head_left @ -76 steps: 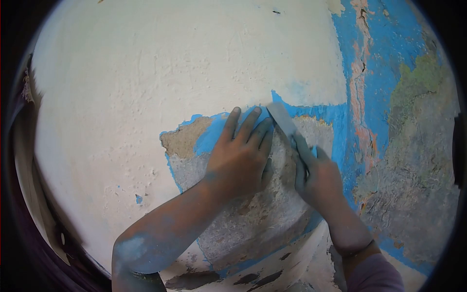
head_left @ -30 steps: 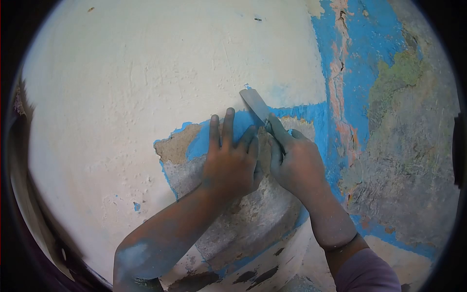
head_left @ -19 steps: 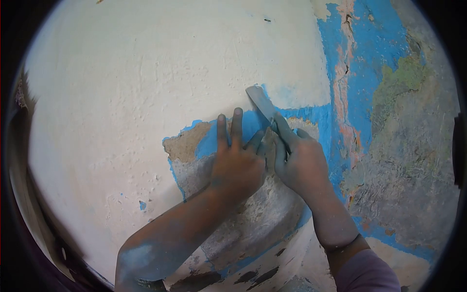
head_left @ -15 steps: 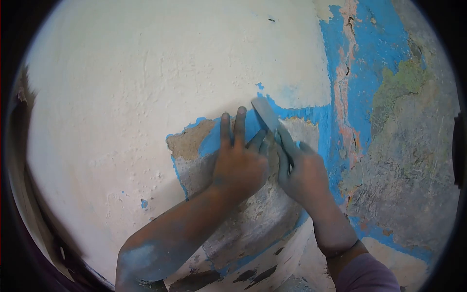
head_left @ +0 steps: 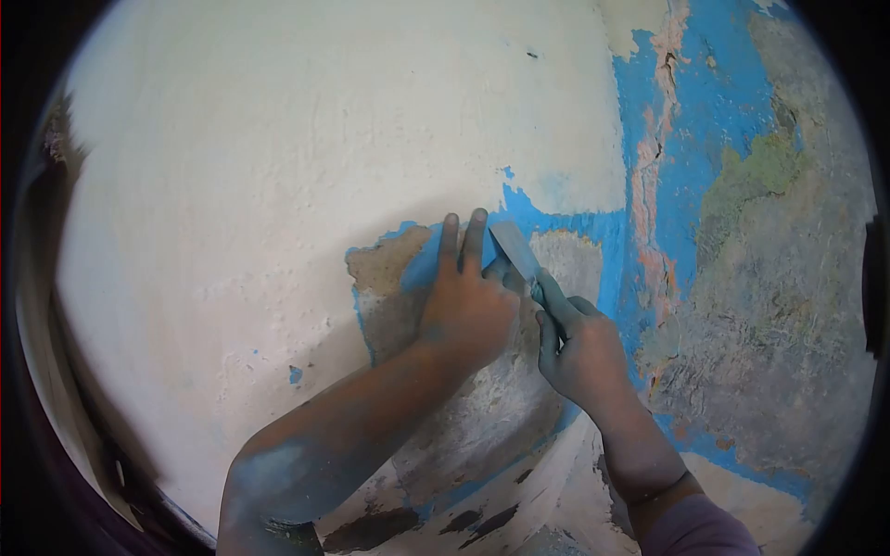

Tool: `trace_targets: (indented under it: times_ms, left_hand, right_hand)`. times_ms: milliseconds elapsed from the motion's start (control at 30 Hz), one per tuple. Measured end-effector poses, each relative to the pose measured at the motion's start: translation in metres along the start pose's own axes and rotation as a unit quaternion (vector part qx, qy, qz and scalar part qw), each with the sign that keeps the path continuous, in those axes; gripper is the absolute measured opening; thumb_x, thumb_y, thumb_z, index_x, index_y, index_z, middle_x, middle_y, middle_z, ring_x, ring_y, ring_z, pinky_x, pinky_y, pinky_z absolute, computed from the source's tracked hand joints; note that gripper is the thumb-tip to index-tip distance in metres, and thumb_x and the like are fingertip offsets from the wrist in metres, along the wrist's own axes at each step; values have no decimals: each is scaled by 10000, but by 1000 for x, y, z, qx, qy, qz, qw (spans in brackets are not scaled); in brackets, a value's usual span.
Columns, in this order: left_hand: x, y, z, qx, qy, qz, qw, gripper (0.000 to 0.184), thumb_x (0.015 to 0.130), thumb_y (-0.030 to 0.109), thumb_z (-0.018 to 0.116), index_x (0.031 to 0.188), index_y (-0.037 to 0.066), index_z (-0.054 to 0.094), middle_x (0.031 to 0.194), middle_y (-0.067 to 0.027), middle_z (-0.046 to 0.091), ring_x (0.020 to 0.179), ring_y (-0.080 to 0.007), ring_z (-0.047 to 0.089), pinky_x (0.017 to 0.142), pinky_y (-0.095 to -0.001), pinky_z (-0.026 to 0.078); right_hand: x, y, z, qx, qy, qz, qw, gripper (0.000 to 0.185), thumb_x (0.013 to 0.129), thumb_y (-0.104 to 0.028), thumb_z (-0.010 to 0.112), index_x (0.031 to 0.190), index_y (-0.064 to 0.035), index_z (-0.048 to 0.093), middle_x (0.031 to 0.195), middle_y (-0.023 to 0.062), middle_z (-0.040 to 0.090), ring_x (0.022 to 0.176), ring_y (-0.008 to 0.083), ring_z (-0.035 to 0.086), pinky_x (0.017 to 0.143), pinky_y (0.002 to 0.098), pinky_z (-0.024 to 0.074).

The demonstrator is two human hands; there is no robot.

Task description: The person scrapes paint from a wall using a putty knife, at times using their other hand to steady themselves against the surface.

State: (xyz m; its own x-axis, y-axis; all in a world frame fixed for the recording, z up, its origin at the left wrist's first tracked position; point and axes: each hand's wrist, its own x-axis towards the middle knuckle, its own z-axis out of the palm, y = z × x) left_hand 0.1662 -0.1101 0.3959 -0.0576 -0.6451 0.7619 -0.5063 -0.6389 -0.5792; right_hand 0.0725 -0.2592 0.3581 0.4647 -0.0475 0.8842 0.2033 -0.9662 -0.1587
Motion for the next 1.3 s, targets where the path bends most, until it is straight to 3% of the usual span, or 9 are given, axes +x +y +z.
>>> trace_targets:
  times_ms: [167,400,567,700,800,967,1100,1167,1300]
  left_hand:
    - [12,1,-22,20,-164,2,986,275,911,261,560,896,130,802,1063,-162,749,1468,-491,301,1185,-715,20]
    - [3,-6,-6,16,-23,23,999,278,921,262,553,852,151,798,1068,-143,753,1471,-457,323,1196,-696,19]
    - [15,-5,-27,12,-173,17,985,271,918,260,554,883,145,798,1134,-140,739,1464,-425,356,1205,-675,18]
    - [11,-7,-22,-1,-172,15,985,273,917,261,555,878,140,796,1096,-131,750,1463,-420,360,1211,-661,27]
    - [6,-9,-10,5,-52,26,998,274,912,253,555,883,138,801,1092,-134,751,1455,-416,371,1220,-640,33]
    - [16,-9,-29,-17,-191,31,981,316,911,280,556,989,100,802,1231,-149,706,1460,-407,361,1224,-625,47]
    - [5,-9,-9,-28,-100,31,994,326,902,293,558,972,89,802,1214,-153,713,1469,-407,343,1223,-626,46]
    - [3,-7,-3,-6,-60,14,998,379,886,368,592,1087,109,783,1364,-63,649,1507,-389,273,1239,-608,41]
    - [8,-2,-10,30,-173,24,984,409,884,369,585,1143,109,766,1356,-67,652,1511,-411,245,1242,-605,34]
  right_hand:
    - [22,-10,-10,0,21,-1,1000,471,931,-142,597,1398,-78,576,860,218,666,701,395,683,634,493,552]
    - [1,-2,12,4,20,13,1000,481,953,-171,591,1424,-82,545,852,223,664,692,395,680,624,485,550]
    - [23,-13,8,-1,46,15,999,494,950,-173,600,1428,-66,535,837,224,661,692,405,681,627,485,551]
    - [21,-14,1,1,35,14,999,495,939,-155,603,1419,-55,539,831,230,660,704,413,685,639,491,549]
    - [1,-6,10,15,28,22,999,496,940,-153,597,1423,-56,537,832,237,659,704,415,681,642,497,544]
    - [26,-11,11,16,50,29,998,512,937,-144,592,1438,-59,529,821,242,654,689,416,671,642,505,536]
    - [18,-11,13,24,55,24,998,509,941,-150,590,1437,-59,528,810,242,650,694,416,671,644,505,533]
    - [1,-10,15,25,42,28,998,505,943,-155,590,1435,-57,529,812,244,650,698,418,670,650,502,534]
    - [14,0,7,33,20,37,999,490,954,-195,592,1420,-54,539,824,257,649,726,430,671,677,506,536]
